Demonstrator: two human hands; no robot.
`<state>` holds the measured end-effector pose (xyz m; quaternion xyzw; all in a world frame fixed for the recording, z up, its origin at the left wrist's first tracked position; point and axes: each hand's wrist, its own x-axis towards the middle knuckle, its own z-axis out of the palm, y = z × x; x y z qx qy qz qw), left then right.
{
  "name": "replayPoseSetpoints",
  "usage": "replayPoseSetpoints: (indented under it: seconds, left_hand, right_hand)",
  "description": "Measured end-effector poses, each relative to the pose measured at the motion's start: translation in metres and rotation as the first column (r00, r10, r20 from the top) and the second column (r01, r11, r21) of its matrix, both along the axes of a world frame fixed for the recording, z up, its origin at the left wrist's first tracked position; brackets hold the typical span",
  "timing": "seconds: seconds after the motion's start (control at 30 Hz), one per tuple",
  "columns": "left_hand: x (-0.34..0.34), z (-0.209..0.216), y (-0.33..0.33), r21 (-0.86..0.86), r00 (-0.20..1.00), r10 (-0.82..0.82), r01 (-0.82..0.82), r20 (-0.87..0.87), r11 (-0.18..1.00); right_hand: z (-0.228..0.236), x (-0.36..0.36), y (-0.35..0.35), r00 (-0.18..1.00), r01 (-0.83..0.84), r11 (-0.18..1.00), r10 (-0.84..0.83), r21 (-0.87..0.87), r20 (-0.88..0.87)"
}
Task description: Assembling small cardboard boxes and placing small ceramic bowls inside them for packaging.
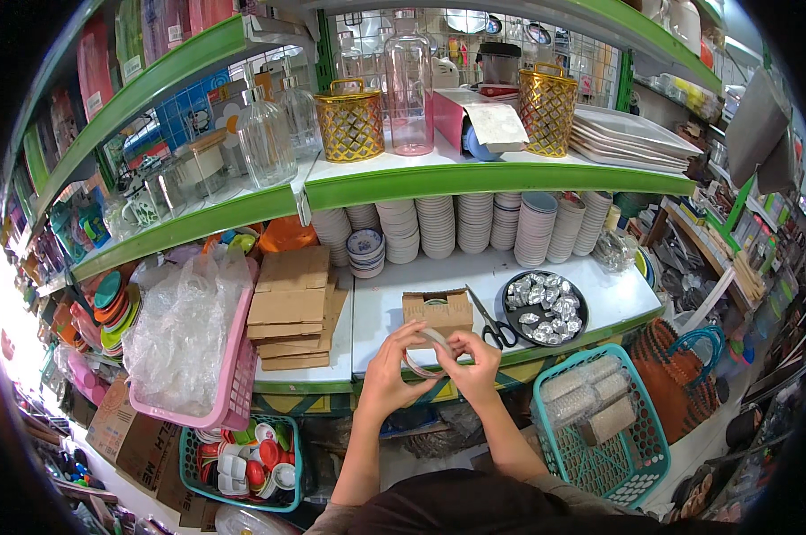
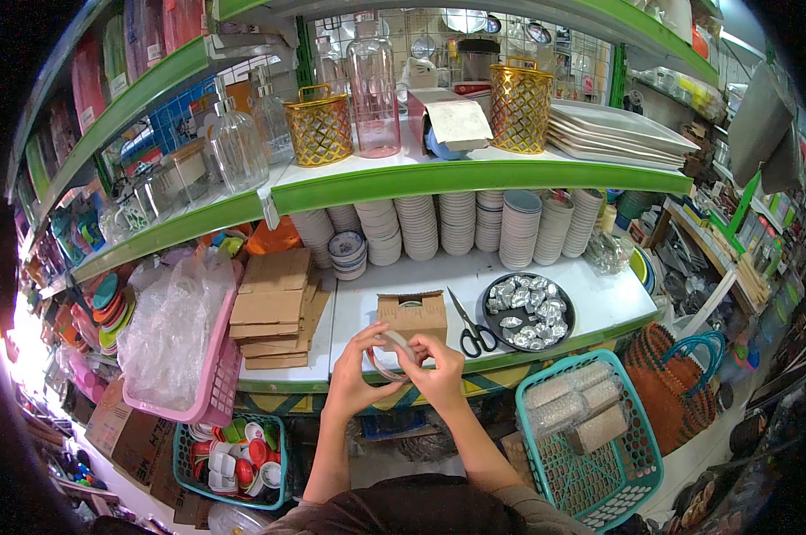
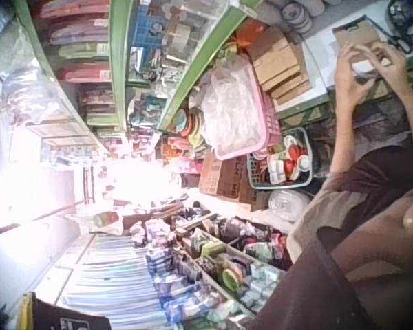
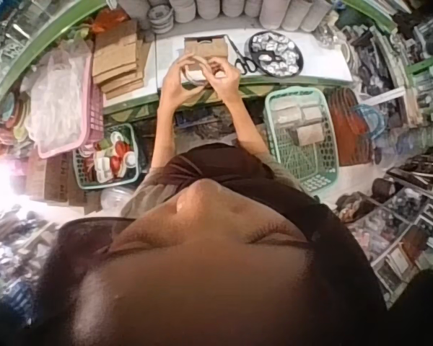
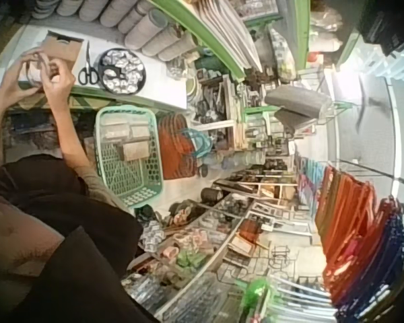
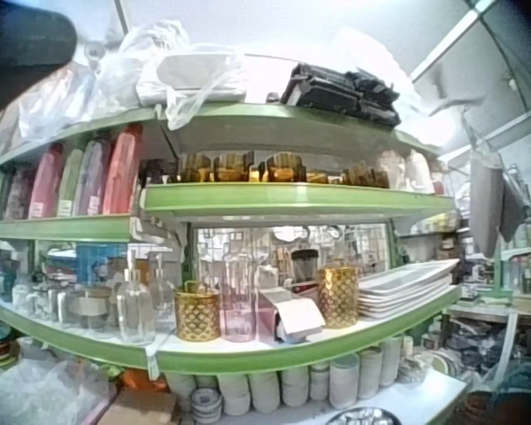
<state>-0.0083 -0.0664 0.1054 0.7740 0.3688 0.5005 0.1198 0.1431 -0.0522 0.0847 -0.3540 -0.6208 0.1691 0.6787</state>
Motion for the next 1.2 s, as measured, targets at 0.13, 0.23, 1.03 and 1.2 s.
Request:
replayPoseSetpoints:
  seconds: [0.13,0.23,1.03,1.2]
  left_hand:
    - [0.001,-0.001,-0.002,-0.014,1.0,-0.009,0.009,0.009,1.0]
    - [0.001,0.0,-0.002,-0.048,0.999,-0.032,0.033,0.04,0.998]
    - [-0.012,-0.002,0.001,-0.097,0.995,-0.086,0.091,0.057,0.991]
    - [-0.014,0.003,-0.004,-0.181,0.982,-0.173,0.184,0.072,0.966]
  right_hand:
    - [-0.008,0.007,0.001,0.988,0.045,0.998,-0.051,0.044,0.147]
    - [-0.007,0.001,0.0,0.997,0.018,0.999,-0.022,0.046,0.081]
    - [0.003,0.021,0.004,0.946,-0.313,0.931,0.324,-0.189,0.03]
    - [-0.006,0.035,0.01,0.863,-0.504,0.806,0.482,-0.311,-0.15]
